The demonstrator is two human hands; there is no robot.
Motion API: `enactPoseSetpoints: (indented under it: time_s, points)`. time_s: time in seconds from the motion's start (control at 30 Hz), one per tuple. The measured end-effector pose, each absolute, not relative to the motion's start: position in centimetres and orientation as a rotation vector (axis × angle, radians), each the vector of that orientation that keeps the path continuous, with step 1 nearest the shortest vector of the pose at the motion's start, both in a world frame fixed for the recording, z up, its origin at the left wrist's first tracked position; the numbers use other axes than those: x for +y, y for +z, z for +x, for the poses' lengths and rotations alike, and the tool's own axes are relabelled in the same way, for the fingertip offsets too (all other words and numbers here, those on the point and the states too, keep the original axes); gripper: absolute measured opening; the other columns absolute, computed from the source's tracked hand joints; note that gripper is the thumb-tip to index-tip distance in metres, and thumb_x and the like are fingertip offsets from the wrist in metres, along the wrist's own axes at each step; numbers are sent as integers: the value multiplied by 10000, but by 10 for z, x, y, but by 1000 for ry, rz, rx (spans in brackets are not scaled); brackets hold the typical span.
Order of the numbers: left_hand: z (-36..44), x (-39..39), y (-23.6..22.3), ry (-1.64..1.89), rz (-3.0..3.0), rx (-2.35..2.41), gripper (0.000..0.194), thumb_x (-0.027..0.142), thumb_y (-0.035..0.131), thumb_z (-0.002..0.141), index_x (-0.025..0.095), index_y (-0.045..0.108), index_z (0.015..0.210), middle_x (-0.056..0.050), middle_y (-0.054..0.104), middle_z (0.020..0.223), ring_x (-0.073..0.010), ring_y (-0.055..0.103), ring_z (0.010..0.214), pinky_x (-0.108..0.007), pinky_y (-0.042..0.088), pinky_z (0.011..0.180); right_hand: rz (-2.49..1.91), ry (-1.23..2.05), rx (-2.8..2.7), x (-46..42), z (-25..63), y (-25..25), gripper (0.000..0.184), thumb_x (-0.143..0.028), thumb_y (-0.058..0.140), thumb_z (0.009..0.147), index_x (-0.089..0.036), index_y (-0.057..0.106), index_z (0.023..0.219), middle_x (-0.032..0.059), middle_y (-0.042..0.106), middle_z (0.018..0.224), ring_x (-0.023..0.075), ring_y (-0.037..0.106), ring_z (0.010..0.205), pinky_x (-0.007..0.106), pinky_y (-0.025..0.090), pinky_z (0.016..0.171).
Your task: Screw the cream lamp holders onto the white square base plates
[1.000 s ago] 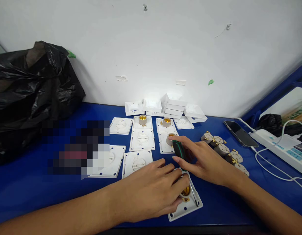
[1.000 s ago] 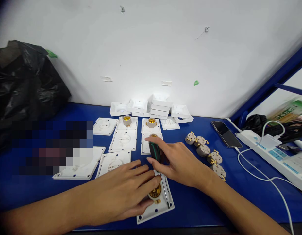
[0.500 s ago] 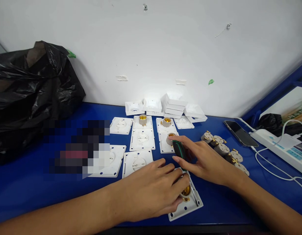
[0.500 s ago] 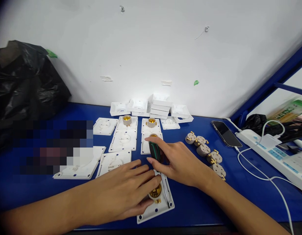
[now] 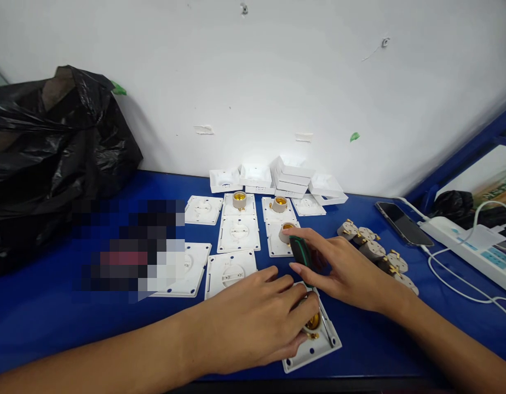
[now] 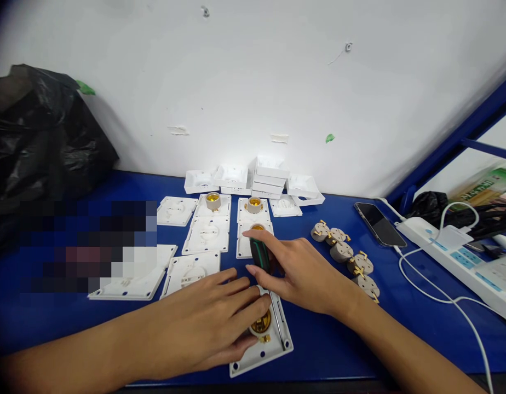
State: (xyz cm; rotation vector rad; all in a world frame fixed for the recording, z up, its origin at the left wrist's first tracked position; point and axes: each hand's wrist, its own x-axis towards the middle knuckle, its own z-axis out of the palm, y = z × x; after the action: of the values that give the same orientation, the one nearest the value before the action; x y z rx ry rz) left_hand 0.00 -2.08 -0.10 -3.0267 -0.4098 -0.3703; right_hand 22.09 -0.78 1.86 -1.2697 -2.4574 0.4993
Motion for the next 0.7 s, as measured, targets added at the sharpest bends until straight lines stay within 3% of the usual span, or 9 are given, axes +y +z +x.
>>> enactPoseSetpoints:
  time_s: [0.7]
  points:
    - [0,-25,-3,-378,-2975,-412,333,418,673,979,149,587,1156,-31,697,985,-219,635,885,-355,438,795,-1267,451,-2506,-9,220,18,508,-460,524,1029,-285,412,1493,-31,628,736,165,586,597,311,416,605]
